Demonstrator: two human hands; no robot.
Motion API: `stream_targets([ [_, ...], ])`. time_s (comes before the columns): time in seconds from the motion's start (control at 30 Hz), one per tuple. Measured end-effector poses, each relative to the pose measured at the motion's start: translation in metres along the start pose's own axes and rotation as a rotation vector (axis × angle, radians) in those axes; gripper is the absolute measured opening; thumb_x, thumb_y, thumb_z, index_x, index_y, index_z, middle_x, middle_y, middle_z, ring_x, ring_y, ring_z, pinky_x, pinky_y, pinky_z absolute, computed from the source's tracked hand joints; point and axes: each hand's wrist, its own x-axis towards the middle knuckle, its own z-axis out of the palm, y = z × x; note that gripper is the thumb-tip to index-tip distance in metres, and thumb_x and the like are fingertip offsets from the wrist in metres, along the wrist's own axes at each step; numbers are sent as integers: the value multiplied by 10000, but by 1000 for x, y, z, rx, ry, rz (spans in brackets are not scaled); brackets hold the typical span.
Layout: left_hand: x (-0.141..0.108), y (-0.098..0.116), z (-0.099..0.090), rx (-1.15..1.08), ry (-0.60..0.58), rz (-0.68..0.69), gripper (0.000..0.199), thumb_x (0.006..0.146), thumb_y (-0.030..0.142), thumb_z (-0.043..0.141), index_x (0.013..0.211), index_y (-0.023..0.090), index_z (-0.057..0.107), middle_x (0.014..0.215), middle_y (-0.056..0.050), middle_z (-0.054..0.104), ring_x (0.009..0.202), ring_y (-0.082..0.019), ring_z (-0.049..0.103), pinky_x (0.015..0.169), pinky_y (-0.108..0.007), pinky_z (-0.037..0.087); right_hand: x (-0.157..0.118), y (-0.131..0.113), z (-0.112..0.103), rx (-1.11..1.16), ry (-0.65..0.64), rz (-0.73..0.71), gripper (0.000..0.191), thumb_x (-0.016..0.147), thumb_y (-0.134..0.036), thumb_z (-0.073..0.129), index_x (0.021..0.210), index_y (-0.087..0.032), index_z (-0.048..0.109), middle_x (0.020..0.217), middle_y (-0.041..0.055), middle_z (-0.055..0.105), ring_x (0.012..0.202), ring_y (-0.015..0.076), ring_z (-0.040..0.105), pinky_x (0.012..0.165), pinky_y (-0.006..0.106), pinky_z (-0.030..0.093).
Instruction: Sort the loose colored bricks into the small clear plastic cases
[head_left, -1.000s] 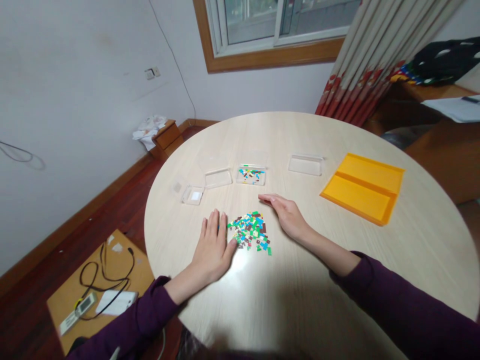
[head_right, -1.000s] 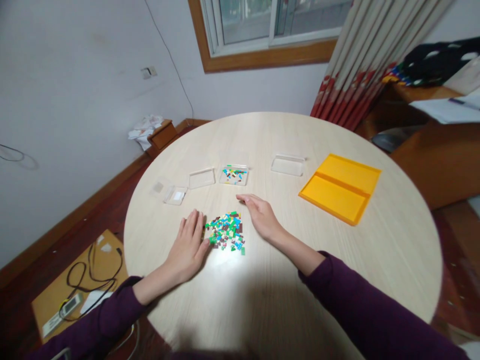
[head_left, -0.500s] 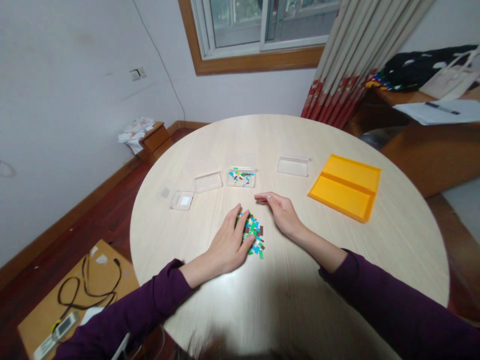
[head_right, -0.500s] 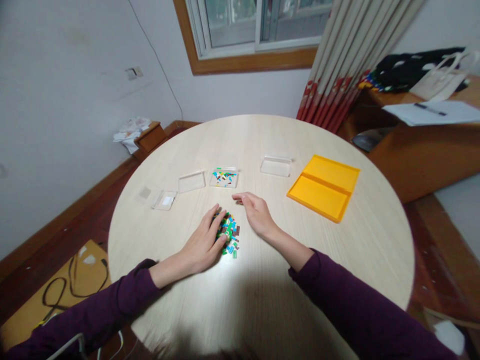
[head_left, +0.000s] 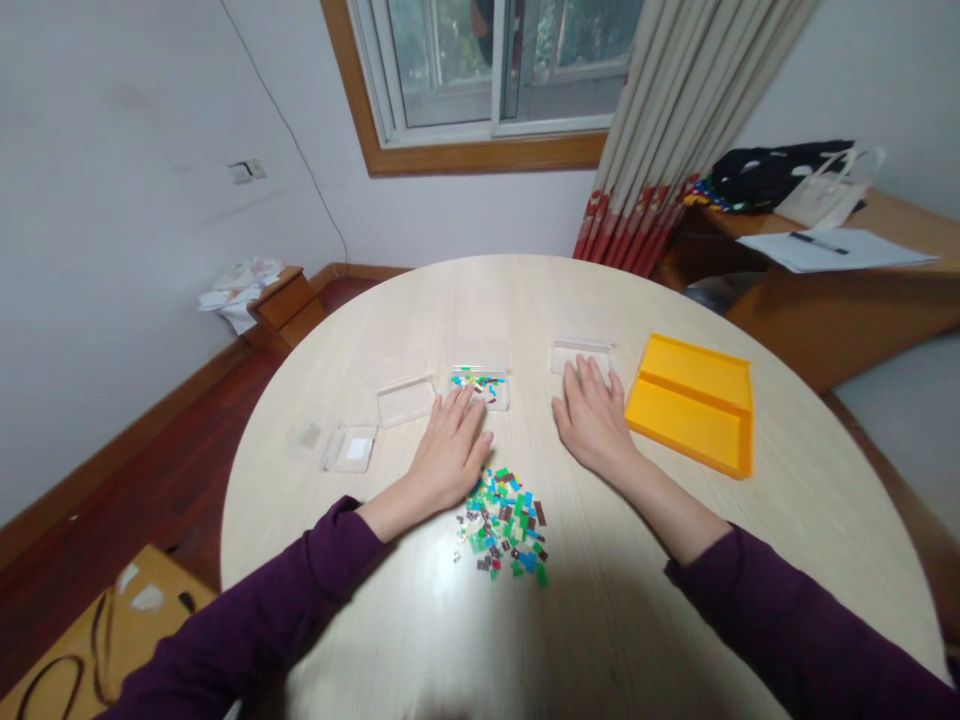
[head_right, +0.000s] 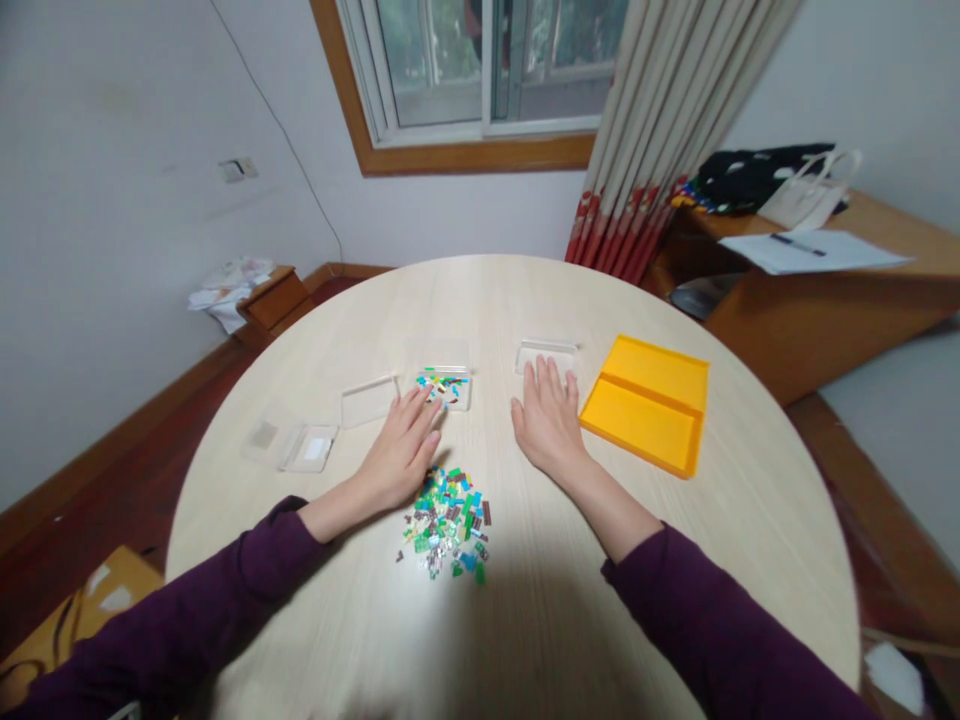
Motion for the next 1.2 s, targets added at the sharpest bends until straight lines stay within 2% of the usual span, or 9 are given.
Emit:
stream_targets([
  [0.13, 9, -3, 5, 50, -74, -23, 539, 967, 378, 256, 1376, 57, 398, 1472, -197, 374, 1407, -298, 264, 1153, -548, 165, 1, -2, 1, -110, -42, -24, 464, 920, -297, 359, 1300, -62, 482, 1349, 244, 509, 1283, 343, 431, 1063, 579, 202],
  [0.3, 7, -2, 9, 69, -64, 18, 552, 958, 406, 278, 1369, 59, 401, 1429, -204, 423, 1367, -307, 331, 1142, -559, 197, -5, -18, -8, -28, -38, -167, 332, 937, -243, 369, 1192, -152, 561, 1202, 155, 630, 1126, 261, 555, 993, 491, 272],
  [0.4, 6, -2, 10, 70, -37, 33, 527, 959, 403, 278, 1360, 87, 410, 1414, -194, 442, 1350, -298, 356, 1133, -563, 218, -7, -30, -13, 6, -18, -224, 306, 934, -232, 383, 1172, -155, 560, 1183, 145, 633, 1121, 248, 554, 974, 453, 285],
  [0.57, 6, 3, 9, 94, -34, 54, 515, 956, 392, 293, 1336, 75, 435, 1384, -196, 472, 1315, -305, 398, 1131, -554, 224, 6, -46, -15, 38, 110, -289, 358, 922, -194, 383, 1248, -134, 518, 1271, 173, 580, 1204, 257, 500, 975, 424, 296],
  [0.7, 6, 6, 6, 101, -21, 71, 474, 952, 385, 309, 1287, 96, 478, 1321, -184, 525, 1263, -297, 448, 1112, -546, 263, 24, -60, -3, 125, 54, -379, 386, 918, -155, 347, 1238, -177, 561, 1233, 128, 620, 1165, 243, 527, 958, 420, 301],
  [0.93, 4, 8, 5, 111, -31, 91, 458, 943, 381, 335, 1251, 84, 498, 1298, -182, 540, 1246, -299, 461, 1113, -529, 268, 33, -69, 11, 55, -81, -276, 436, 939, -211, 329, 1323, -131, 521, 1227, 163, 594, 1122, 283, 491, 919, 448, 344],
  [1.2, 3, 8, 7, 92, -33, 94, 463, 946, 379, 335, 1280, 92, 478, 1335, -193, 516, 1281, -297, 440, 1112, -556, 261, 32, -68, 12, 72, -98, -270, 383, 951, -244, 339, 1208, -198, 621, 1186, 143, 573, 1080, 283, 473, 895, 454, 355],
])
